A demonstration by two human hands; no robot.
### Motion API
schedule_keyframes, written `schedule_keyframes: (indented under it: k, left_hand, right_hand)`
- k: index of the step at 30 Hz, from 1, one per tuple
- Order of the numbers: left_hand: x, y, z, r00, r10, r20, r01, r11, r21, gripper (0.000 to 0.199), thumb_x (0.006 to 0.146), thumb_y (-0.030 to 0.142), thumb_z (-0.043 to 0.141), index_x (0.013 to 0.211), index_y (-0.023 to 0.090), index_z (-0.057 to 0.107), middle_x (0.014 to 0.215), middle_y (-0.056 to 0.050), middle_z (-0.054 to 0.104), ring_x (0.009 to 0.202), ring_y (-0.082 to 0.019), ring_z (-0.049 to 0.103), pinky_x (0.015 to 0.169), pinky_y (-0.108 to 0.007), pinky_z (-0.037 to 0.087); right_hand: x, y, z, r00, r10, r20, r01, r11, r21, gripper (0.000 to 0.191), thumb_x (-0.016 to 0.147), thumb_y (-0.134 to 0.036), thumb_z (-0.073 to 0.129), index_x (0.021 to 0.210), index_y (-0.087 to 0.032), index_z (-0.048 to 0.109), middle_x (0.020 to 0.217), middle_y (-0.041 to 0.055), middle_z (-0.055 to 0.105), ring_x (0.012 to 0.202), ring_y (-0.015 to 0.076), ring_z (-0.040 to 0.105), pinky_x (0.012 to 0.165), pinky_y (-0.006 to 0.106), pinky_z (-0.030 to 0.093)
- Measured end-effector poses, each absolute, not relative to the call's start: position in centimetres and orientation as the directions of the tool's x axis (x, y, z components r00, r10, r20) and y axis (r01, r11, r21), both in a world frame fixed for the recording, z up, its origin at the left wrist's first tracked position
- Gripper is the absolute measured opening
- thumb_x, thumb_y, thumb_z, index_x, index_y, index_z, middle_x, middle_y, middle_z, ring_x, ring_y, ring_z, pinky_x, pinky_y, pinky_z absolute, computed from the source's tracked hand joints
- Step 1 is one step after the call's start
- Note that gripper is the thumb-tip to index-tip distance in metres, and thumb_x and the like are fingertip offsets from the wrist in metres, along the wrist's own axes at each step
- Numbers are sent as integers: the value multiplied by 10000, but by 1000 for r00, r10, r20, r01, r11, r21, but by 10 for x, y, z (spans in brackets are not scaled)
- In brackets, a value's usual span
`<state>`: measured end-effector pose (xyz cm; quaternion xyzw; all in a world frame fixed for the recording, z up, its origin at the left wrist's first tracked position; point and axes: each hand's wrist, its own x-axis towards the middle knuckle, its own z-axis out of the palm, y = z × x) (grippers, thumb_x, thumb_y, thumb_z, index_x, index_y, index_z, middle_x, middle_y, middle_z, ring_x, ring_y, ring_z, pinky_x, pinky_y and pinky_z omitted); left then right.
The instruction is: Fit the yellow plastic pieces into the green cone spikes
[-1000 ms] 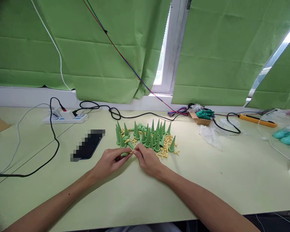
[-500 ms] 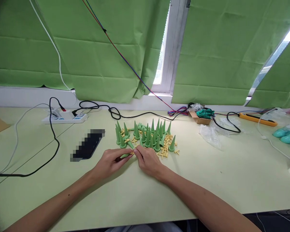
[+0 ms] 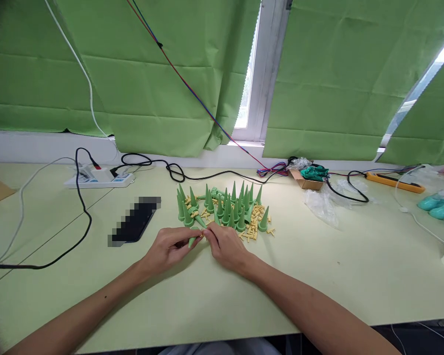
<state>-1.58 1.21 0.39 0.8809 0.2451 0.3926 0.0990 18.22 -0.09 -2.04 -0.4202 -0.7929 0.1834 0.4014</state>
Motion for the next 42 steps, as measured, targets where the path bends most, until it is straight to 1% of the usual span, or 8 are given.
schedule_keyframes:
  k: [5, 11, 16, 20, 23, 30, 35, 42]
  left_hand:
    - [-14, 12, 3, 515, 542, 664, 375, -839, 394, 140, 898, 146, 614, 959, 161, 739, 696, 3, 718, 463, -62, 479, 490, -181, 393]
    - [-11, 11, 8, 473, 563, 678, 361, -825, 434, 156, 924, 243, 639, 1013, 171, 745, 870, -47, 784, 573, -104, 648, 546, -193, 488]
    - [-10, 10, 9, 456, 564, 688, 352, -825, 443, 158, 920, 261, 646, 963, 157, 757, 831, -61, 785, 619, -134, 692, 563, -201, 522]
    - [-10, 10, 11, 442, 574, 689, 348, -818, 458, 179, 922, 282, 637, 911, 155, 762, 781, -57, 775, 593, -131, 681, 546, -199, 518]
    - [-10, 10, 11, 438, 611, 660, 328, -792, 515, 178, 906, 282, 653, 874, 147, 765, 735, -49, 761, 560, -121, 651, 513, -194, 490]
    - [-9, 9, 11, 447, 688, 571, 267, -712, 649, 185, 892, 285, 663, 860, 129, 758, 683, -27, 722, 450, -65, 452, 422, -194, 364]
    - [-9, 9, 10, 448, 695, 562, 270, -705, 656, 194, 892, 299, 660, 853, 136, 758, 673, -17, 710, 444, -61, 431, 418, -193, 358]
    - [-9, 11, 8, 447, 639, 626, 293, -766, 572, 150, 889, 249, 666, 855, 136, 759, 661, -16, 718, 460, -64, 457, 444, -187, 377]
  right_hand:
    - [183, -2, -19, -291, 806, 515, 500, 587, -637, 296, 1028, -322, 359, 847, -208, 564, 674, -3, 563, 561, 136, 471, 589, 245, 358]
    - [183, -3, -20, -228, 786, 575, 504, 600, -621, 291, 1020, -348, 392, 804, -212, 531, 645, -15, 525, 541, 126, 445, 559, 239, 348]
    - [183, -4, -20, -217, 773, 596, 502, 613, -611, 286, 1019, -347, 404, 799, -214, 528, 624, -21, 517, 525, 122, 433, 545, 234, 343]
    - [182, -3, -21, -221, 766, 604, 516, 617, -594, 308, 1023, -360, 385, 784, -216, 516, 613, -20, 510, 517, 123, 425, 538, 236, 341]
    - [182, -4, -22, -241, 756, 608, 514, 631, -581, 315, 1027, -356, 370, 783, -214, 511, 627, -16, 513, 528, 123, 441, 552, 237, 347]
    - [182, -4, -23, -269, 756, 597, 528, 634, -565, 333, 1036, -358, 347, 773, -217, 494, 639, -7, 510, 546, 131, 452, 562, 247, 347]
    - [182, -4, -23, -270, 751, 603, 526, 639, -561, 339, 1038, -362, 338, 770, -220, 487, 636, -5, 510, 541, 131, 444, 561, 246, 351]
    - [182, -3, -21, -272, 757, 594, 522, 635, -569, 323, 1033, -347, 340, 763, -223, 466, 633, -10, 496, 538, 133, 437, 556, 250, 330]
